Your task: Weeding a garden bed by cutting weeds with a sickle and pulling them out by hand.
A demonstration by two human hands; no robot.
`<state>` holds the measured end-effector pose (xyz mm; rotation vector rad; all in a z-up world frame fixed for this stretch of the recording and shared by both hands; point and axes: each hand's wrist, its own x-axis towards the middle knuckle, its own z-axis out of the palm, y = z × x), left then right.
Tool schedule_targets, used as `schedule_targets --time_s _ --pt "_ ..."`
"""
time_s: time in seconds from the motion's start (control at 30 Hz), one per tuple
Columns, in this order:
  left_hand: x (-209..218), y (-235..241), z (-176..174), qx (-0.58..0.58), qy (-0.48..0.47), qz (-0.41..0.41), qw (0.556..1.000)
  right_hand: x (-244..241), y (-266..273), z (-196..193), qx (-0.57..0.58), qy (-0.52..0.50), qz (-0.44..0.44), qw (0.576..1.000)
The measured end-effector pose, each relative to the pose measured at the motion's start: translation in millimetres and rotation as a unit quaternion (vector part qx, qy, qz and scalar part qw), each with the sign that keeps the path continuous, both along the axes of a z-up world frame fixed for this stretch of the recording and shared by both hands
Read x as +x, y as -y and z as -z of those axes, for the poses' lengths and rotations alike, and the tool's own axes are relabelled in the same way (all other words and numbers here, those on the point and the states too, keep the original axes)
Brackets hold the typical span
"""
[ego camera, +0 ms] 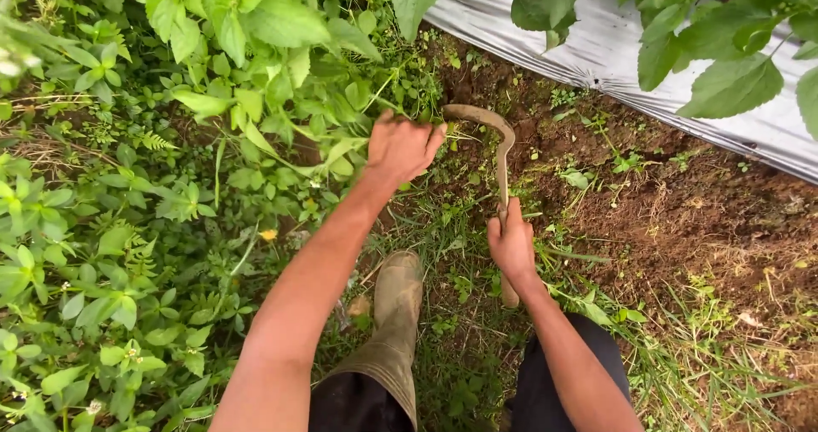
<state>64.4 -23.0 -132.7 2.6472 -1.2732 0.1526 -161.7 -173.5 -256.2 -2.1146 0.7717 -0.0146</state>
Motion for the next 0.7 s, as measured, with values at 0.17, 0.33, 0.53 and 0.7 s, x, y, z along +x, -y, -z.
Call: schedule_targets --time_s 0.17,0.33,0.53,0.7 --pt "29.4 8.1 28.8 -0.043 0.109 0.005 0.993 2.0 -8.6 -16.2 0.05 0.04 0.018 0.998" --pt "66.2 18.6 47.7 -0.079 0.158 0.006 0.984 13.5 -13.7 -35.2 0.094 0.062 0.016 0.993" --pt "80.7 23.2 -7.7 0.293 -0.056 -0.144 0.944 34.0 -15.1 -80.4 0.154 0.114 0.015 0.981" --pt "96.8 15.5 28.8 0.55 0.227 0.059 0.802 81.3 -29.1 -151.4 -0.009 0.262 -0.039 0.964"
